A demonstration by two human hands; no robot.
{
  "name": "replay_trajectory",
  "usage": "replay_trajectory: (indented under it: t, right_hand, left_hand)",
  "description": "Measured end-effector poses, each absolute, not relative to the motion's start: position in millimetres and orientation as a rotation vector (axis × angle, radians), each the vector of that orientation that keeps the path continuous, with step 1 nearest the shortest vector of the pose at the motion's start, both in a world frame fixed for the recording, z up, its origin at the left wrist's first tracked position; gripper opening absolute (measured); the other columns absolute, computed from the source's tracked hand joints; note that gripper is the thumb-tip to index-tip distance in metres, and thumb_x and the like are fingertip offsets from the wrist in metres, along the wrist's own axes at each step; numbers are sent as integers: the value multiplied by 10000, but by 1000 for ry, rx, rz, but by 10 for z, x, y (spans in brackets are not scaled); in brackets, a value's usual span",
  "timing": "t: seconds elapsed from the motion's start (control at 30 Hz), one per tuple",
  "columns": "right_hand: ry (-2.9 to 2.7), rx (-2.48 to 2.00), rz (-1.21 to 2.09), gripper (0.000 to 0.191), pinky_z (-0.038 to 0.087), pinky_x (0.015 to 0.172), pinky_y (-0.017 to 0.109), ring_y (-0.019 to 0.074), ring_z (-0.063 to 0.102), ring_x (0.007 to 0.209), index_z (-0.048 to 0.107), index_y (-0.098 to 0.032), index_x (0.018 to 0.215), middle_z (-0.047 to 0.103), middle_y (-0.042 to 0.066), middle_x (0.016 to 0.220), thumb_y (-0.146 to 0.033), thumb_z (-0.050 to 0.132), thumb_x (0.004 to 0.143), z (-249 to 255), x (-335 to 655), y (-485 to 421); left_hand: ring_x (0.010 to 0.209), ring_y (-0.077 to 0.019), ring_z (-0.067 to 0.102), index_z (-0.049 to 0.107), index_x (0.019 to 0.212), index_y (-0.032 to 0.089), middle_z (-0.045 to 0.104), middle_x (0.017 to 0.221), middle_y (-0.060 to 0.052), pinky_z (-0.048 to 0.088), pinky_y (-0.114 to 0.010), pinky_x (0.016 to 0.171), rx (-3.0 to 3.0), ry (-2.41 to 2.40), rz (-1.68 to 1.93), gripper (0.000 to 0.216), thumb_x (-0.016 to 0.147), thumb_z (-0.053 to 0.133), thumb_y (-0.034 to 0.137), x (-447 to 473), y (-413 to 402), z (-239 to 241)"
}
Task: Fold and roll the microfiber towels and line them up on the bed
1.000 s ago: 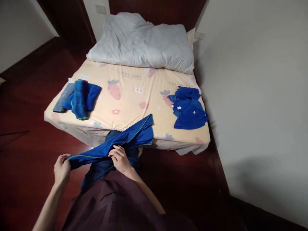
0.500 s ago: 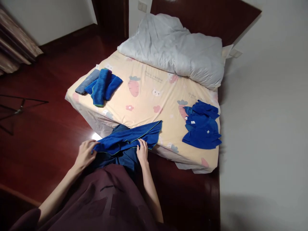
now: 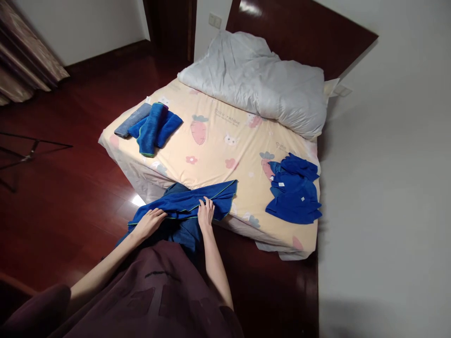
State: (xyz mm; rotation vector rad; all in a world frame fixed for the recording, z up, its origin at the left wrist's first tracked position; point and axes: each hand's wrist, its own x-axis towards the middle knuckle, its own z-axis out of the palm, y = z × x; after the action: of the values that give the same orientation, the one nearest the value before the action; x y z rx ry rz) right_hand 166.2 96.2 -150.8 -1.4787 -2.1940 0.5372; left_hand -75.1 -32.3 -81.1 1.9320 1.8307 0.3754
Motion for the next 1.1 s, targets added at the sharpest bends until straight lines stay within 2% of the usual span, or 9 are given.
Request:
replay_trajectory:
  t: [0.13,0.27,0.4,0.57,0.7,0.8,0.9,1.0,1.1]
  right_hand:
    - [-2228,-1433,501,263,363,1111,524,286,463,1349,737,-193,1036,609,154,1389,-134,493,960,-1419,1745,1138]
    - [-2170,-1308,490,267,350,1137,493,261,581,1226,711,-183,1018,722,132,1161,-245,451,1023,-1232,1814,1244]
    - [-2102,-1260,633,326,493,897,351,230,690,896,699,-193,994,746,102,939,-422,472,1043,-945,1844,1058]
    - [-2211,-1083,1086,320,471,678,257,163,647,662,727,-229,913,721,15,774,-527,622,959,-716,1874,362]
    - [-2266,-986,1353,254,445,591,236,136,591,619,753,-231,912,697,3,782,-467,664,931,-843,1943,-202]
    - [-2190,-1109,1310,205,466,604,243,140,587,639,758,-226,916,692,21,831,-350,602,963,-1002,2046,-447]
    - [-2049,-1315,1075,168,519,758,288,190,640,819,748,-236,946,701,47,885,-259,583,956,-1083,2159,-538]
    - [-1974,-1418,930,136,524,849,341,221,641,907,731,-237,923,698,65,912,-234,595,934,-1095,2250,-535]
    - [-1917,-1453,1011,97,529,833,336,225,654,908,699,-227,887,699,72,939,-268,615,913,-1124,2336,-514]
  left_hand:
    - [927,-229,672,672,1066,198,726,1031,-103,499,-325,847,1637,1942,732,285,945,429,286,-923,-362,-631]
    - [825,-195,652,650,1055,182,718,933,-57,502,-286,778,1222,2265,1061,286,909,499,375,-1249,-416,-313]
    - [754,-134,563,645,1012,152,649,859,-12,456,-234,697,914,2371,1380,288,888,569,400,-1643,-470,6]
    - [624,-74,409,612,892,111,497,693,41,355,-204,584,739,2381,1847,349,825,627,452,-2049,-502,269]
    - [605,-83,480,608,830,112,555,687,16,409,-229,599,711,2299,2127,399,732,688,491,-2211,-514,453]
    - [595,-86,486,632,797,114,560,672,14,424,-243,602,721,2403,2118,413,719,683,517,-2265,-564,558]
    - [565,-71,424,661,795,119,519,637,40,454,-264,615,675,2537,1967,422,679,677,524,-2297,-659,608]
    - [548,-67,411,697,833,135,550,644,42,447,-247,582,673,2543,1738,430,610,743,500,-2320,-778,608]
    - [578,-92,460,702,785,167,594,659,26,389,-211,514,745,2489,1519,449,518,816,510,-2363,-908,572]
